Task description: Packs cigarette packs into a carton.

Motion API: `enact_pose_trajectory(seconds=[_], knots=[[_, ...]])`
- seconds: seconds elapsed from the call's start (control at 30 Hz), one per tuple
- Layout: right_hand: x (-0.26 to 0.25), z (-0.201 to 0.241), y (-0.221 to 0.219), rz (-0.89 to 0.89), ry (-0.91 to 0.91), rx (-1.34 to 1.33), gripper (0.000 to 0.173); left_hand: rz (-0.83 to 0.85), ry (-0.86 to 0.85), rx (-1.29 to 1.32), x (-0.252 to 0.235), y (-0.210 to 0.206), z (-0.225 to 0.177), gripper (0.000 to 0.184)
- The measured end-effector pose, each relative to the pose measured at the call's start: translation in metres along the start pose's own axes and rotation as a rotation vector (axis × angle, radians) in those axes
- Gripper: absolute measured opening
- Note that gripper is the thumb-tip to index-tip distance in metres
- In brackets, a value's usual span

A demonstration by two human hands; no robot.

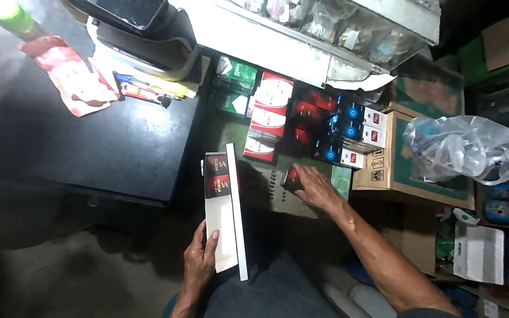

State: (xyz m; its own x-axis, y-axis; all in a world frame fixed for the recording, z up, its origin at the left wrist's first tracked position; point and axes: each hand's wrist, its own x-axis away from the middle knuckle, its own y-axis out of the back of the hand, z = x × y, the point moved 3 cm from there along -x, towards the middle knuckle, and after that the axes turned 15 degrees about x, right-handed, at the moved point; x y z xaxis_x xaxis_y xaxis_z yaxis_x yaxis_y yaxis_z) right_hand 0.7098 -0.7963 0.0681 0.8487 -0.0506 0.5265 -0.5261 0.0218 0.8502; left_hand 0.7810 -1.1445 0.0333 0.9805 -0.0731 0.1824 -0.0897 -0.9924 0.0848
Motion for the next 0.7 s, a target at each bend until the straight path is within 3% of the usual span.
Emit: enact_pose_trajectory(seconds=[0.2,0.4,0.53,0.7], knots=[[0.001,-0.008,0.0,-0.037,0.007,-0.054,0.072,-0.011,0.017,-0.001,0.002,0.0,-0.002,0.054],[-0.009,-0.018,0.063,-0.482,-0.028,-0.106,0.08,-0.01,0.031,-0.014,0.004,-0.001,-0.006,0.054],[-0.031,-0.025,0.072,-0.655,-0.078,-0.048,0.083,-0.007,0.016,-0.005,0.003,-0.001,-0.005,0.055],[-0.047,-0.023,0.057,-0.794,-0.031,0.018,0.048,-0.008,0.008,0.004,0.004,0.001,-0.003,0.053]])
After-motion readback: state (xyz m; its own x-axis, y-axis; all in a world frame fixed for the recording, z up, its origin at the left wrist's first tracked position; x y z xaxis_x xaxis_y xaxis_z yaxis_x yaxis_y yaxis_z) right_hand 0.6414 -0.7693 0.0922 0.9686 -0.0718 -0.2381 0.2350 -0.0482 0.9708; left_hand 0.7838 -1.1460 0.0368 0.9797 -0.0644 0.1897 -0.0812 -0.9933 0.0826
